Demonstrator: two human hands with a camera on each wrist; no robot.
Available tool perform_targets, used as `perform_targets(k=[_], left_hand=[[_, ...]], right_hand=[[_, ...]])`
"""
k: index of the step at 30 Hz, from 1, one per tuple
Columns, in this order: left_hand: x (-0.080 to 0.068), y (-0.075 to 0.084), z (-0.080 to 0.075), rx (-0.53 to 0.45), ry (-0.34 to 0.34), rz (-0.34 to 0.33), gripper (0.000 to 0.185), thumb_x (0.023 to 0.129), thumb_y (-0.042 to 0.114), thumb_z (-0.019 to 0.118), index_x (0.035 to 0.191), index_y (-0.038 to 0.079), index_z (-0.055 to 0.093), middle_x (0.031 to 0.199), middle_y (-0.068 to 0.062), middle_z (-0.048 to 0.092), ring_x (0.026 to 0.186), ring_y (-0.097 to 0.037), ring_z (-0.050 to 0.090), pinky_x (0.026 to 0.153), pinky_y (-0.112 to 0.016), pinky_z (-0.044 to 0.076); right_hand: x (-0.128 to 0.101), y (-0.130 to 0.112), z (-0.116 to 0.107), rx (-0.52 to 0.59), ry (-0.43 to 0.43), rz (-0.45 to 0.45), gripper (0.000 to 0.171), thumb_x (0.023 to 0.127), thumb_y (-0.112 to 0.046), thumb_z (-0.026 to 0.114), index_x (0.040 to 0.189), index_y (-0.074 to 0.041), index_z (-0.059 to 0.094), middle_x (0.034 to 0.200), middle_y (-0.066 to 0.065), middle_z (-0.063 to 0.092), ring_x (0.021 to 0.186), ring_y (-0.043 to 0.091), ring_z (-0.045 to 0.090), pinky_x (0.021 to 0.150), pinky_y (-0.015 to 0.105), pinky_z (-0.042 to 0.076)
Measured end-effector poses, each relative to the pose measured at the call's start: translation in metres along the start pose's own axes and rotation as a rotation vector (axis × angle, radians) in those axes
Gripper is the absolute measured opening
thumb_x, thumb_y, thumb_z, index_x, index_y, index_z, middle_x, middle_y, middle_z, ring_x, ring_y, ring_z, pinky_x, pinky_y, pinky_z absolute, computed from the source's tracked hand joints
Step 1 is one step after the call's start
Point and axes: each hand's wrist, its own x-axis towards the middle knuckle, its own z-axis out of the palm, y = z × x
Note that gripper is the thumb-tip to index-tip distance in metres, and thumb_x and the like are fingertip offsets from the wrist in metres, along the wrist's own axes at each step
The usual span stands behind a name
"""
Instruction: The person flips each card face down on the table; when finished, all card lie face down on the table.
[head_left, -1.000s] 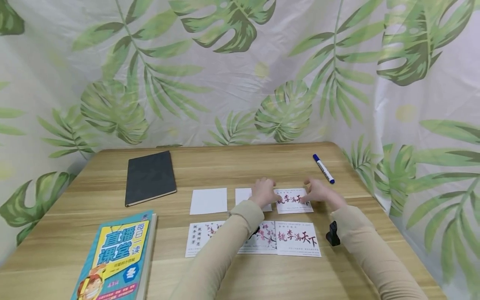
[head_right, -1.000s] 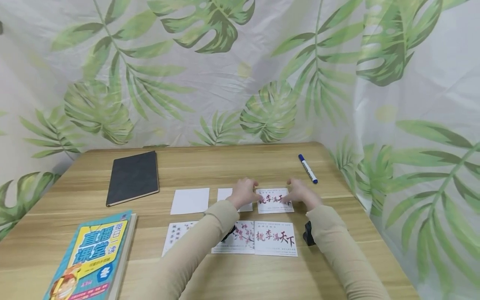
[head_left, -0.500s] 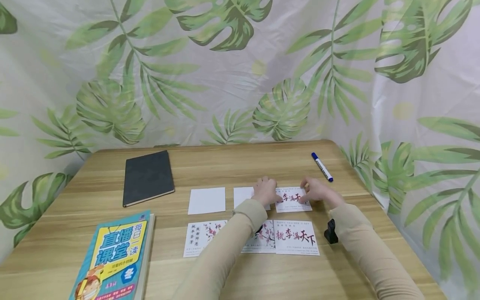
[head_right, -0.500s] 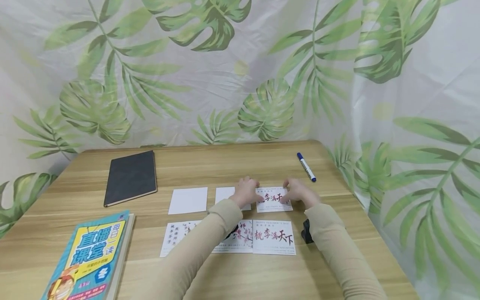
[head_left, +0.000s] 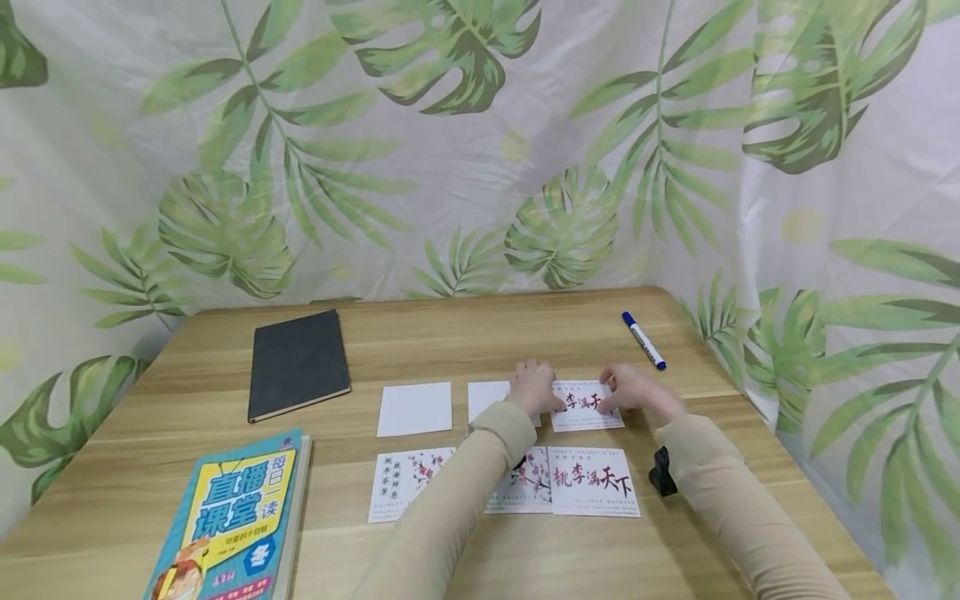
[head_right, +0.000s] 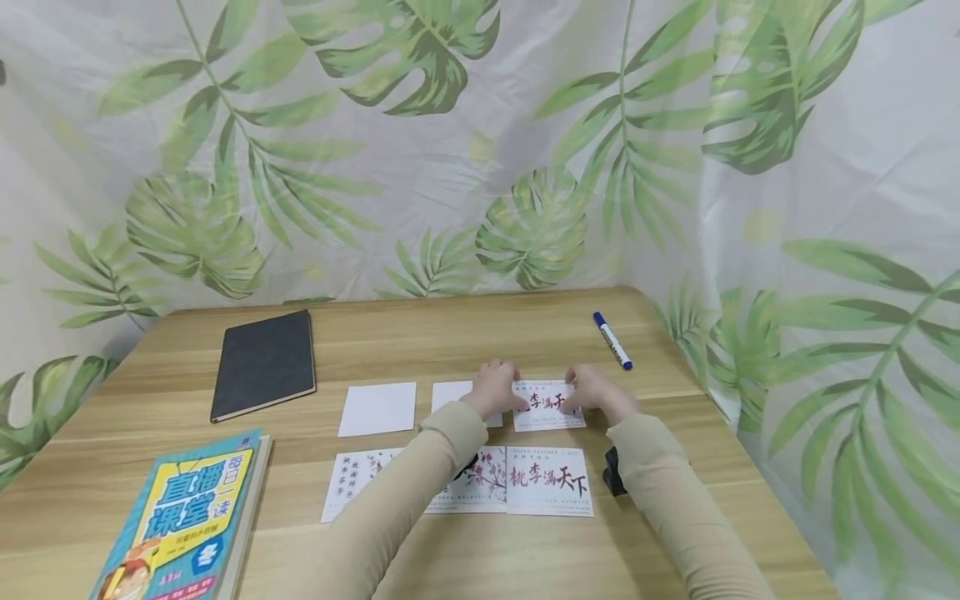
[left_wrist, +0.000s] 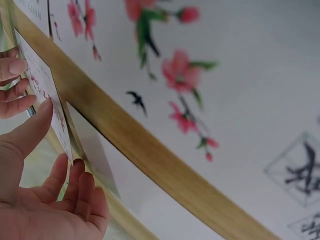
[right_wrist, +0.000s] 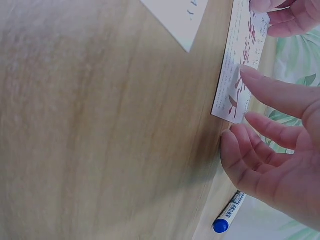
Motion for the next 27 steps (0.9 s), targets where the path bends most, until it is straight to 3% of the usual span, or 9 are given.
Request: perform_targets(k=[6,11,16,23,27], left_hand=[[0.002,-0.003,0.002,-0.076,0.034,0.025,0.051,0.072,0.019,0.079,0.116,0.004,0.058,0.115,-0.013,0.056,0.109,-0.028,0.051,0.096,-0.04,0.043],[0.001,-0.006,-0.006,-0.314,0.019,0.042,0.047,0.078,-0.004,0.061,0.124,-0.003,0.052,0.119,-0.017,0.057,0.105,-0.027,0.056,0.087,-0.032,0.051],[0.002,-0.01,-0.013,-0.534,0.017,0.033,0.046,0.076,-0.016,0.047,0.12,-0.004,0.055,0.109,-0.018,0.062,0.097,-0.026,0.059,0.074,-0.027,0.053],[0.004,-0.014,-0.013,-0.595,0.052,0.012,0.047,0.074,-0.018,0.048,0.118,-0.003,0.057,0.104,-0.018,0.064,0.093,-0.026,0.061,0.07,-0.025,0.053],[0.005,-0.013,-0.013,-0.648,0.059,0.0,0.047,0.073,-0.018,0.051,0.116,-0.002,0.058,0.103,-0.018,0.064,0.089,-0.024,0.061,0.068,-0.024,0.053]], right_hand=[[-0.001,-0.001,0.002,0.006,0.01,-0.007,0.05,0.074,-0.009,0.075,0.114,0.008,0.052,0.099,0.02,0.057,0.081,0.022,0.054,0.068,0.029,0.047],[-0.003,0.0,0.002,0.007,0.02,-0.023,0.051,0.073,-0.008,0.075,0.115,0.009,0.051,0.099,0.021,0.056,0.083,0.024,0.054,0.072,0.032,0.048],[-0.005,0.0,0.003,0.012,0.032,-0.032,0.051,0.073,-0.007,0.075,0.115,0.011,0.051,0.099,0.022,0.057,0.085,0.026,0.054,0.074,0.034,0.049],[-0.003,-0.001,0.007,0.108,0.044,-0.047,0.054,0.07,0.002,0.072,0.118,0.008,0.049,0.095,0.018,0.056,0.078,0.02,0.052,0.065,0.026,0.047],[-0.002,-0.001,0.008,0.158,0.036,-0.085,0.048,0.068,0.008,0.069,0.113,0.006,0.053,0.095,0.017,0.056,0.078,0.019,0.053,0.064,0.025,0.048]])
